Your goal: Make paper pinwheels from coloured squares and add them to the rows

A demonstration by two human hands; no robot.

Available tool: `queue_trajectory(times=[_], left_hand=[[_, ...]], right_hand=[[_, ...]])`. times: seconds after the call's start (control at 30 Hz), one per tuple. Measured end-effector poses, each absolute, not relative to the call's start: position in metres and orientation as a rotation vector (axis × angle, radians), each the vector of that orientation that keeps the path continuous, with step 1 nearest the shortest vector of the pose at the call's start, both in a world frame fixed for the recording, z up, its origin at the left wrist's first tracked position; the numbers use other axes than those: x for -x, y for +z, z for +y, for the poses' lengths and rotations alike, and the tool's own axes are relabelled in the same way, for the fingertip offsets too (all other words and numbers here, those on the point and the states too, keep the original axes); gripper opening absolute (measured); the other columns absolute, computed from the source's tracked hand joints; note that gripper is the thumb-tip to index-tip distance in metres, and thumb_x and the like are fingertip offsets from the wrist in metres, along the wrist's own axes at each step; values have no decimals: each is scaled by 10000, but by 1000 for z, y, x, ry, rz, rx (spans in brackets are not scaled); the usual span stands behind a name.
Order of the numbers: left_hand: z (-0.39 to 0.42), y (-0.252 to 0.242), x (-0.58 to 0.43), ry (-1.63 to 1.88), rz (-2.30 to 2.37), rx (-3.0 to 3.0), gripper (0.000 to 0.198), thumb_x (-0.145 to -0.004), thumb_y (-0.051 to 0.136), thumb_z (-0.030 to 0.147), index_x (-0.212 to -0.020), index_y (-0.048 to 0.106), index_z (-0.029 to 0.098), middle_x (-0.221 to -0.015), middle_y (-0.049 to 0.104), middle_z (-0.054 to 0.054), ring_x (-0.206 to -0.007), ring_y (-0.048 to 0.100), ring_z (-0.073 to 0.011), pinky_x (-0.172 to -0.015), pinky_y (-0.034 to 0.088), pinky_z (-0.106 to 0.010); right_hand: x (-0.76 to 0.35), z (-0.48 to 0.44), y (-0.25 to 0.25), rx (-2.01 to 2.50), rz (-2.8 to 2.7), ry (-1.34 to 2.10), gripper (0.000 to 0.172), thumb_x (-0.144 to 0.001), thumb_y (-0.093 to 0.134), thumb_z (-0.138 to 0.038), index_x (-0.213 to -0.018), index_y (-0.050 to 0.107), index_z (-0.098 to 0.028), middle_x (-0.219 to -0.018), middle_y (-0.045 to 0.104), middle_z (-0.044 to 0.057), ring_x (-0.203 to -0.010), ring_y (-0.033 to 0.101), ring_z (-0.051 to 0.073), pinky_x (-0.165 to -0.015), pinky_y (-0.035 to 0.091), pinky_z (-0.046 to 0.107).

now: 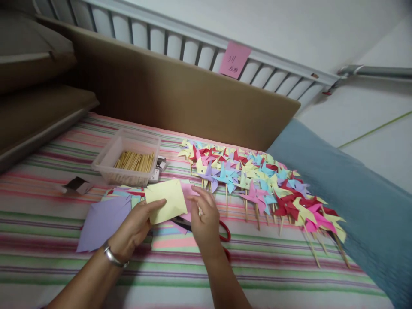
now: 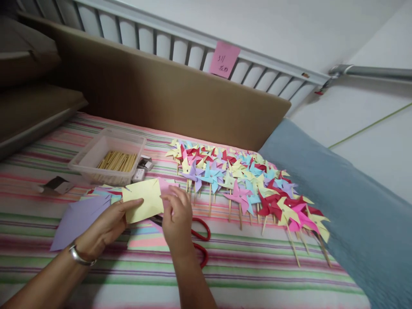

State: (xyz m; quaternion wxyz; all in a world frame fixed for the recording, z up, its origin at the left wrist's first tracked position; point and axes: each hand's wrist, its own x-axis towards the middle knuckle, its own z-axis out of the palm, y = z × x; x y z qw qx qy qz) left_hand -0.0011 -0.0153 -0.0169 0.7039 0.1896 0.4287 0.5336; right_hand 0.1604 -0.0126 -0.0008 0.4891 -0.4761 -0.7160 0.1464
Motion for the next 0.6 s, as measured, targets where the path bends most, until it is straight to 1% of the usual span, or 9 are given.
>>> queue_trajectory(times=[0.03, 0.1, 0.2, 0.27, 0.33, 0.43, 0.6], left_hand=[[-14, -18, 2, 1207, 950, -403, 283, -657, 730, 145, -937, 702, 111, -929, 739, -124, -817, 687, -250, -749, 543, -316], [-13, -20, 5, 1233, 943, -371, 253, -659, 716, 114, -912, 705, 114, -900, 742, -109, -793, 686, -224, -724, 548, -289], [-11, -22, 7, 1226, 939, -313, 192, -673, 692, 95, -864, 706, 114, -852, 742, -99, -732, 680, -197, -670, 550, -263], [-11, -23, 8, 1223, 931, -275, 147, -684, 676, 92, -827, 703, 118, -835, 739, -96, -705, 674, -188, -646, 547, -257], [-11, -22, 8, 1219, 929, -242, 129, -696, 663, 91, -817, 698, 121, -823, 736, -93, -697, 669, -181, -637, 542, -250], [-12, -21, 8, 1211, 941, -226, 148, -706, 655, 93, -847, 693, 113, -806, 732, -93, -682, 666, -177, -620, 536, -242], [-11, -19, 9, 1211, 931, -261, 170, -707, 653, 105, -874, 685, 90, -796, 730, -101, -618, 649, -176, -539, 520, -245]], right_hand=[[-157, -17, 0, 1116, -1808, 332, 296, -815, 434, -45, -910, 655, -218, -1157, 592, 78, -1169, 479, 216, -993, 392, 421], [-148, -27, 1, 1061, -1994, 329, 334, -778, 455, -21, -968, 644, -219, -1262, 533, 80, -1262, 389, 238, -1035, 349, 454], [-137, -36, -4, 1075, -2219, 333, 451, -720, 467, 20, -1077, 613, -214, -1440, 355, 81, -1370, 205, 273, -1074, 287, 506], [-133, -38, -9, 1103, -2278, 309, 449, -732, 471, 18, -1094, 604, -210, -1476, 293, 85, -1389, 149, 282, -1081, 268, 526], [-131, -37, -14, 1121, -2279, 270, 369, -775, 478, -12, -1054, 619, -208, -1472, 301, 90, -1390, 144, 284, -1080, 263, 537], [-130, -34, -18, 1119, -2234, 206, 241, -813, 506, -61, -951, 647, -200, -1434, 366, 104, -1378, 184, 288, -1072, 269, 541], [-129, -33, -19, 1082, -2177, 165, 131, -833, 565, -130, -859, 668, -206, -1357, 468, 103, -1336, 283, 287, -1063, 278, 532]])
